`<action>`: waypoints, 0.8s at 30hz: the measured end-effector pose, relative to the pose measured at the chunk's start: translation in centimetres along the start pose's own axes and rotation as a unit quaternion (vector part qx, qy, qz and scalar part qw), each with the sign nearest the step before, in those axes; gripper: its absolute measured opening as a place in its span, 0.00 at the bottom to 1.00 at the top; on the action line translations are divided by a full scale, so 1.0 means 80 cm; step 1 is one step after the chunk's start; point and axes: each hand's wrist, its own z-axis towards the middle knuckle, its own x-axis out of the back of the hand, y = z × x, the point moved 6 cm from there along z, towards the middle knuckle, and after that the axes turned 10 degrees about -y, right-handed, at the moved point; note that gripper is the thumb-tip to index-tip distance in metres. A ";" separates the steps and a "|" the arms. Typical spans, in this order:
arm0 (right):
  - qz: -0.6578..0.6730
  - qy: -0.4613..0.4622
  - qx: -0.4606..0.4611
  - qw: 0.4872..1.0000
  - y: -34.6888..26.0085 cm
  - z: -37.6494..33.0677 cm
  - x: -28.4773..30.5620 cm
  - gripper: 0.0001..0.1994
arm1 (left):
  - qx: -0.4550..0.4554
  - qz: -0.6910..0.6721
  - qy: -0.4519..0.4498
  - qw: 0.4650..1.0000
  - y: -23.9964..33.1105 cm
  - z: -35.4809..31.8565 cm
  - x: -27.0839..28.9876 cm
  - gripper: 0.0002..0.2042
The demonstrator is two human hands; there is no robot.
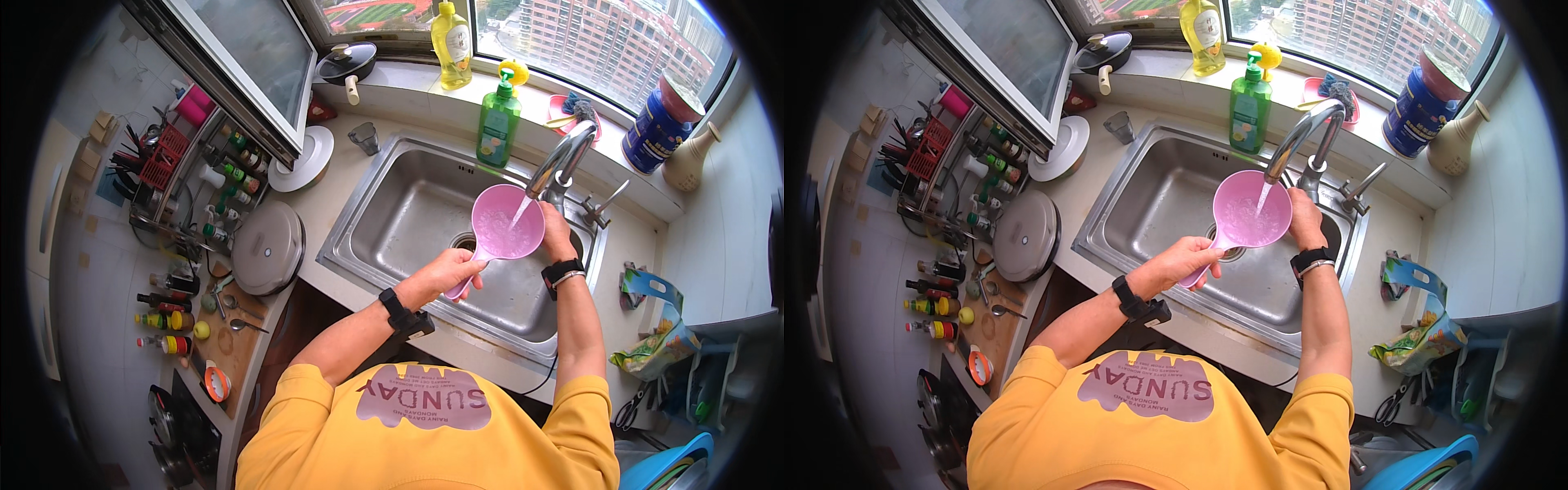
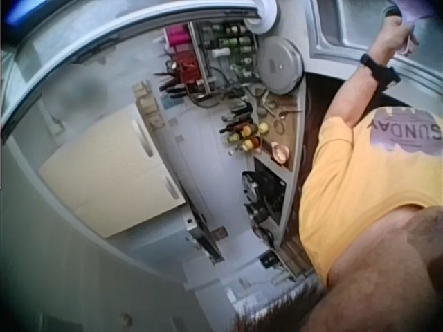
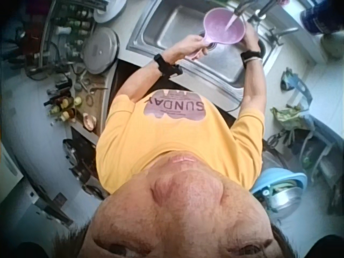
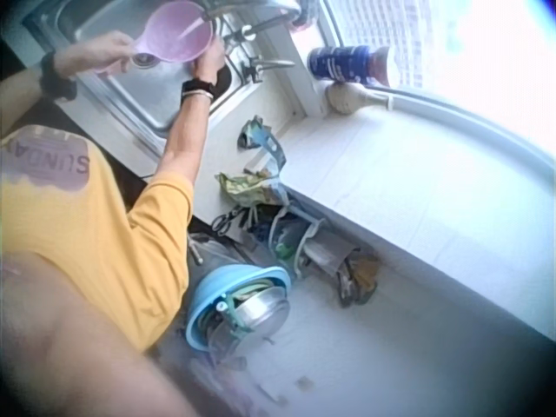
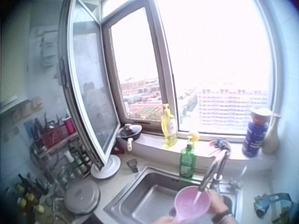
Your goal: The person places a bowl of chopped vegetables into a steamer on the stove, adds water to the pot, and retrieves dough from the refrigerator. They unwrap the dough, split it into two pieces, and place them on a plate.
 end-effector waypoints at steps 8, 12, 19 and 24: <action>-0.048 0.000 -0.016 0.999 -0.013 -0.008 0.009 0.13 | 0.011 -0.009 0.008 1.000 -0.007 0.001 0.002 0.12; -0.053 -0.008 -0.029 0.998 -0.020 -0.012 0.012 0.14 | 0.005 -0.004 0.005 1.000 -0.007 0.000 0.002 0.12; -0.073 0.002 -0.008 0.997 -0.024 -0.014 0.015 0.14 | 0.010 -0.001 0.007 1.000 -0.008 0.000 0.003 0.12; -0.051 -0.002 -0.017 0.999 -0.020 -0.013 0.014 0.14 | 0.016 0.000 0.015 1.000 -0.009 -0.001 0.004 0.11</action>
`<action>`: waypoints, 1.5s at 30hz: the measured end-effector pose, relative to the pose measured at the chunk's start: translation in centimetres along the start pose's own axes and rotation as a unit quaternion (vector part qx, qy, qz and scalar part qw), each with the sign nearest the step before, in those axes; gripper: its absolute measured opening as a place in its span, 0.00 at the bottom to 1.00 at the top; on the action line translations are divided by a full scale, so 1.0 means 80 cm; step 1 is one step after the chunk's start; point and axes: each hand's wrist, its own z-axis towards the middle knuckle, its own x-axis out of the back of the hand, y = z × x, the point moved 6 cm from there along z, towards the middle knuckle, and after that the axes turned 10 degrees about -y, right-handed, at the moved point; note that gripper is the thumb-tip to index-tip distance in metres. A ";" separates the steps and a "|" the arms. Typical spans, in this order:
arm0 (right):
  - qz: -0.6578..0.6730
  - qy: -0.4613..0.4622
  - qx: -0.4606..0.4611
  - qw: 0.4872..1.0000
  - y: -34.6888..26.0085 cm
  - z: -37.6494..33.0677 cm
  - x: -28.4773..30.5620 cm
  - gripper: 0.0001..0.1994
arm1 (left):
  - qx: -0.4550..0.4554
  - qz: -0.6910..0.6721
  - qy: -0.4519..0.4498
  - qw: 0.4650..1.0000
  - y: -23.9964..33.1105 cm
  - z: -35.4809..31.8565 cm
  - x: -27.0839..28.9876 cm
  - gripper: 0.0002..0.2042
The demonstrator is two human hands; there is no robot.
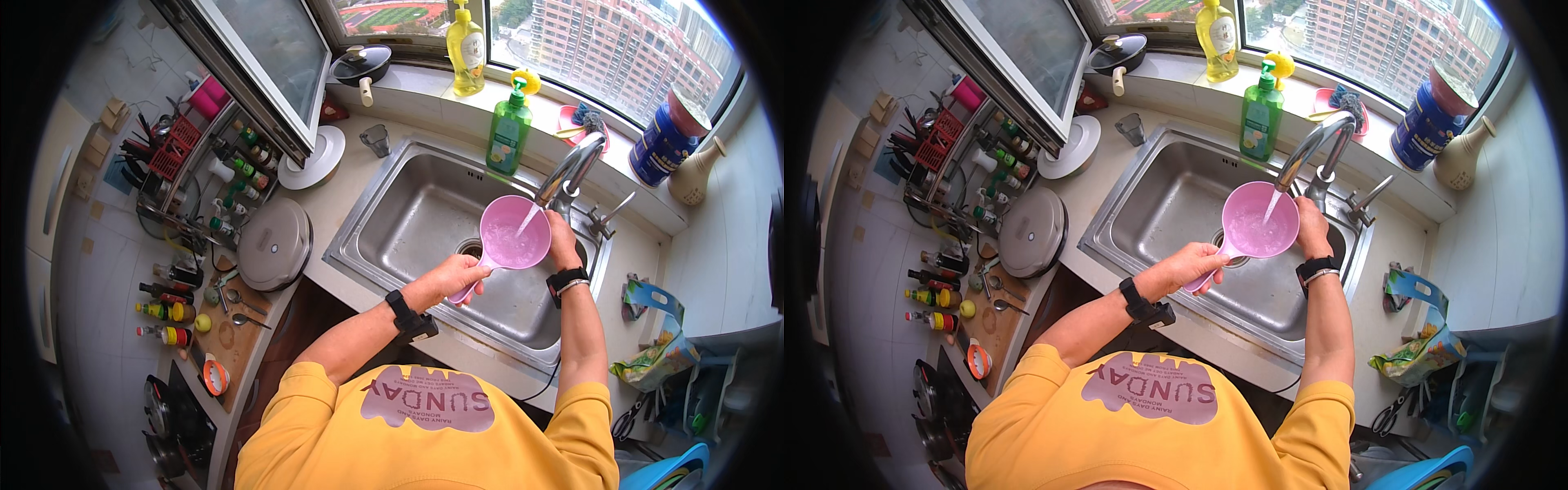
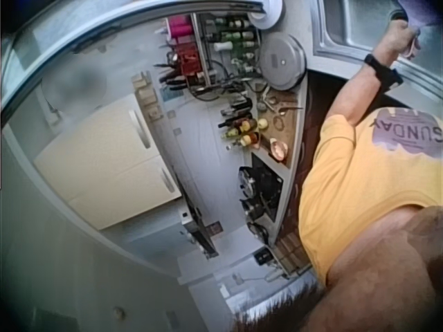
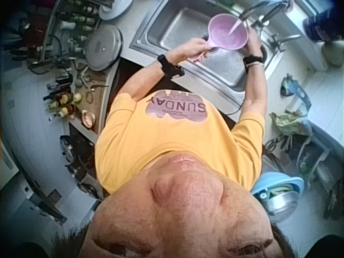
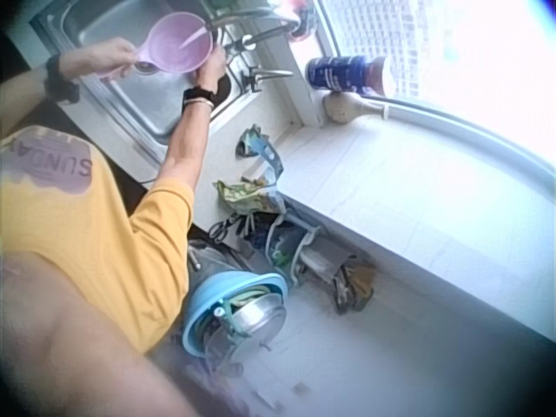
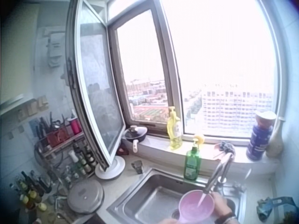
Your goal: The person places a bowl of chopped vegetables into a steamer on the stove, adds water to the pot, and retrieves dough from the refrigerator. They unwrap the dough, split it into two pieces, and place them on a plate.
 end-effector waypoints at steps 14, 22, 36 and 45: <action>0.006 0.014 0.014 1.000 0.005 0.002 -0.004 0.13 | -0.009 -0.009 -0.005 1.000 -0.001 0.002 0.002 0.11; 0.043 0.017 0.021 0.999 0.009 0.004 -0.007 0.12 | -0.009 -0.009 -0.010 1.000 -0.006 0.007 0.005 0.11; 0.100 0.009 0.047 0.994 0.019 0.009 -0.011 0.13 | -0.023 0.010 -0.008 1.000 -0.017 0.020 0.008 0.14; 0.470 -0.132 0.020 0.873 0.097 0.067 -0.047 0.18 | -0.028 0.037 0.047 0.998 0.001 0.022 0.002 0.14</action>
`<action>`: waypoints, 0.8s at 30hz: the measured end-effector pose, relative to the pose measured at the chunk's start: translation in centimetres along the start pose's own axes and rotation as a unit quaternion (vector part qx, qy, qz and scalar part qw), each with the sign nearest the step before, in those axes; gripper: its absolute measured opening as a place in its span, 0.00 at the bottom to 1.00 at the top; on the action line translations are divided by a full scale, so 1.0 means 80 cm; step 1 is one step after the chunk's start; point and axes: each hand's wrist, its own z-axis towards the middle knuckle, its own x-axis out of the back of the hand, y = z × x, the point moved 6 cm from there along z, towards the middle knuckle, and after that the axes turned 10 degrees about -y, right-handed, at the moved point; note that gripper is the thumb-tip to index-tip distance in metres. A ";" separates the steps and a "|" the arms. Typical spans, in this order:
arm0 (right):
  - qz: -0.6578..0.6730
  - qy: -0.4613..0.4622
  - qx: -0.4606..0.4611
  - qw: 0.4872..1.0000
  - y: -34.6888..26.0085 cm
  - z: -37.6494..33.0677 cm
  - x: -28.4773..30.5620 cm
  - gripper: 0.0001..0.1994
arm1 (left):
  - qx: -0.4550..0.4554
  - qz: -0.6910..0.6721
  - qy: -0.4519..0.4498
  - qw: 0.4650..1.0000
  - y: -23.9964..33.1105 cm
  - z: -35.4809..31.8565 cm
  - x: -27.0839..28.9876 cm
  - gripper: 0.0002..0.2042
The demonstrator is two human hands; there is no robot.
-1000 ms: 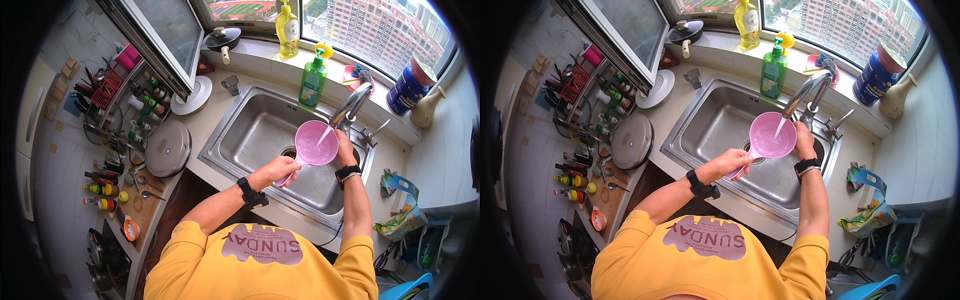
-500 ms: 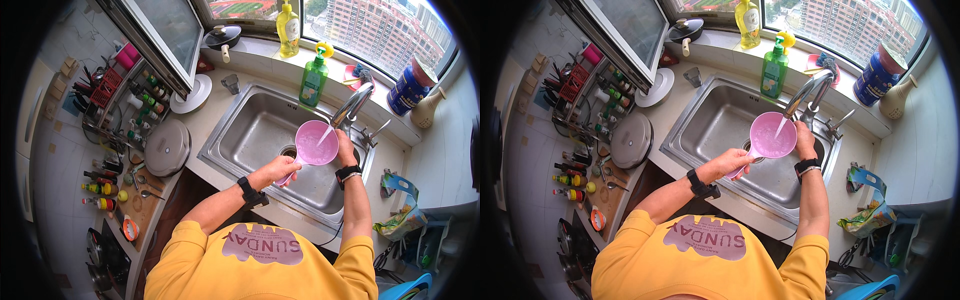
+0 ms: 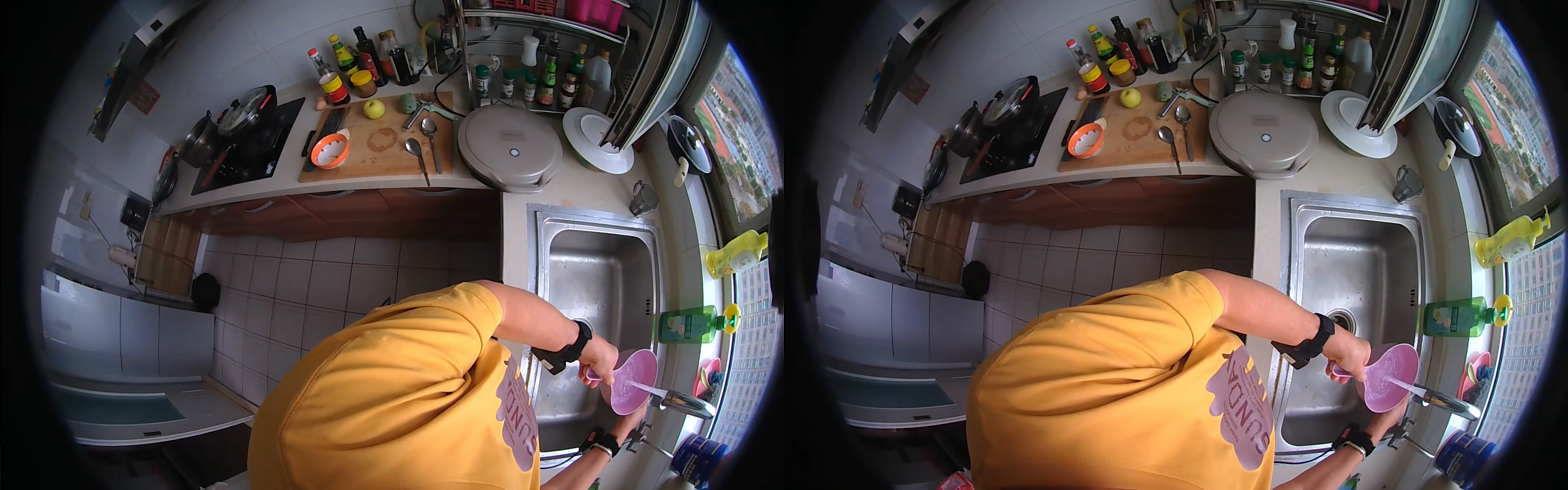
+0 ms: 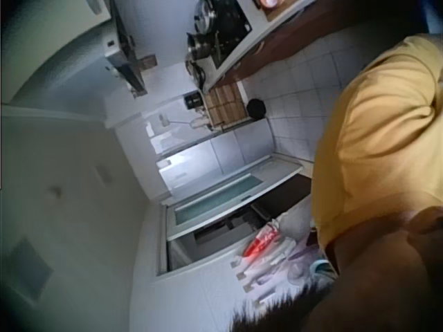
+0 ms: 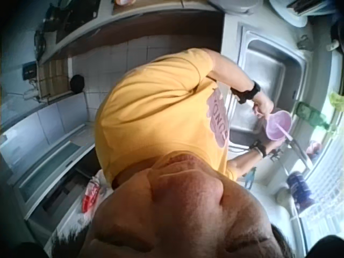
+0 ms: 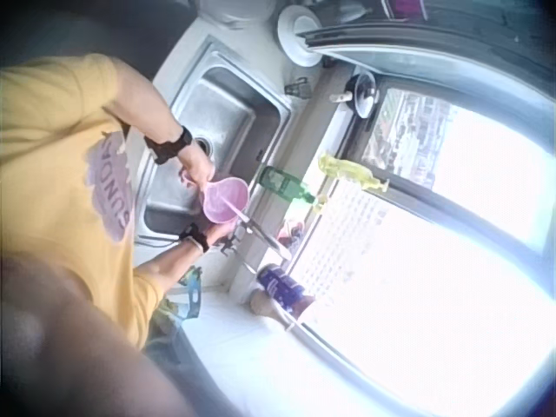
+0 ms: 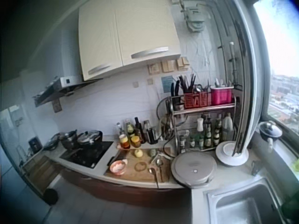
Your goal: The person places a bowl of chopped vegetables into a steamer on the stove, adds water to the pot, and retrieves dough from the refrigerator. They unwrap the dough, split it into two pieces, and place them on a plate.
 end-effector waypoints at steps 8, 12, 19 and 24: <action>-0.070 -0.006 -0.052 0.996 -0.030 -0.004 -0.003 0.18 | -0.109 -0.009 -0.041 0.993 0.011 -0.006 0.011 0.15; -0.400 0.122 -0.020 0.908 -0.063 -0.035 -0.013 0.19 | -0.059 -0.031 -0.066 0.996 0.008 -0.005 0.013 0.14; -0.495 0.118 -0.037 0.860 -0.106 -0.054 -0.068 0.15 | -0.002 -0.062 -0.072 0.995 0.002 -0.010 0.016 0.12; -0.562 0.095 -0.084 0.817 -0.123 -0.053 -0.074 0.15 | 0.007 -0.068 -0.070 0.995 -0.001 -0.007 0.019 0.11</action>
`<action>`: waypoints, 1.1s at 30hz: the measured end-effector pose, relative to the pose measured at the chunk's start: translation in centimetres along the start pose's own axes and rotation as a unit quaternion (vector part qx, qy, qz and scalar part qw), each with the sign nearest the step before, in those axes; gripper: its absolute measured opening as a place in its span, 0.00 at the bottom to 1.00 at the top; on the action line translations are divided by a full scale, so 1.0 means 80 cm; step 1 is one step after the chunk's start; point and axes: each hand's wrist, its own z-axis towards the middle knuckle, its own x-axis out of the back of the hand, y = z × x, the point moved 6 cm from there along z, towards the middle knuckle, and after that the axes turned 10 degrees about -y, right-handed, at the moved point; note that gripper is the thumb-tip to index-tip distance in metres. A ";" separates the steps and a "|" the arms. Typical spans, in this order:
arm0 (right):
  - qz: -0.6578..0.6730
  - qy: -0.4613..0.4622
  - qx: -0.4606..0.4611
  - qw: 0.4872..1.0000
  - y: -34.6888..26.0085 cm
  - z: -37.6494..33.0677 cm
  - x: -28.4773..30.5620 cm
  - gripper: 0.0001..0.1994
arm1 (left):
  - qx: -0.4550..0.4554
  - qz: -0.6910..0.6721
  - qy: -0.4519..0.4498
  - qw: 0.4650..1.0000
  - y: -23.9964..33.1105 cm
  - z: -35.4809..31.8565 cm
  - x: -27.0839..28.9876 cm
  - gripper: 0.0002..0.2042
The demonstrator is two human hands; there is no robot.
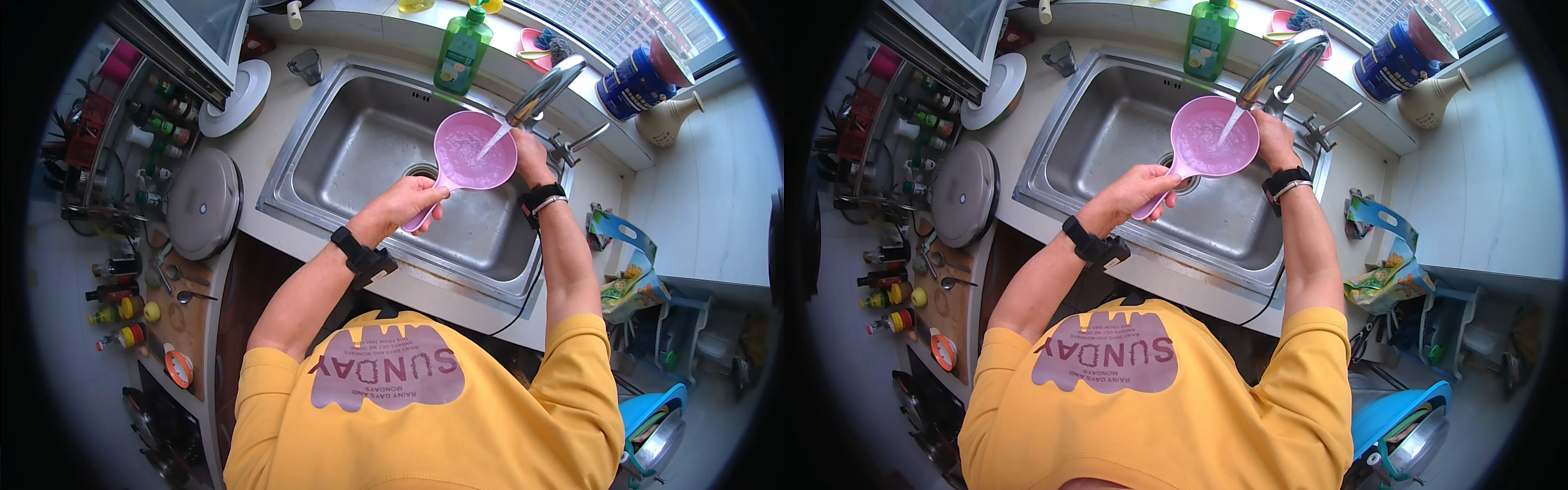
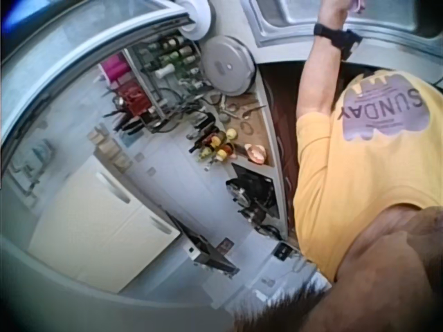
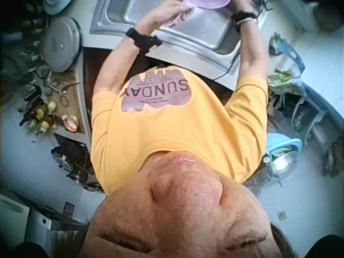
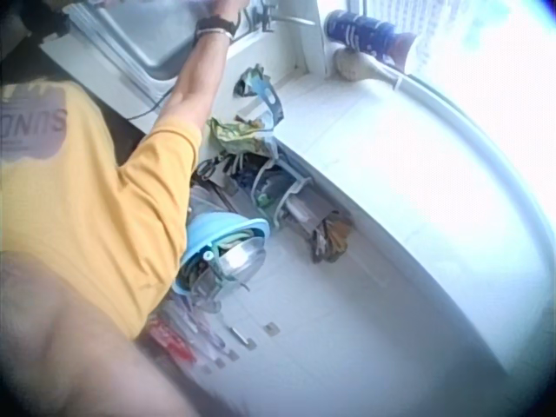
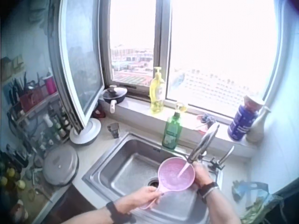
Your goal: The person places a bowl of chopped vegetables into a steamer on the stove, adds water to the pot, and retrieves dough from the refrigerator. They unwrap the dough, split it into two pieces, and place them on a plate.
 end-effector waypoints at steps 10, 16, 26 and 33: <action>0.106 0.001 -0.023 0.994 0.013 0.032 0.010 0.20 | -0.010 -0.012 -0.006 1.000 0.012 -0.006 -0.001 0.14; 0.083 0.021 -0.011 0.996 0.011 0.029 0.009 0.20 | -0.024 -0.022 -0.018 0.999 0.014 -0.014 -0.001 0.12; 0.053 0.032 -0.008 0.998 0.006 0.029 0.010 0.18 | -0.013 -0.011 -0.014 1.000 0.016 -0.019 0.001 0.14; 0.024 0.023 0.032 0.999 0.002 0.015 0.005 0.16 | 0.002 -0.009 0.001 1.000 0.016 -0.015 0.003 0.14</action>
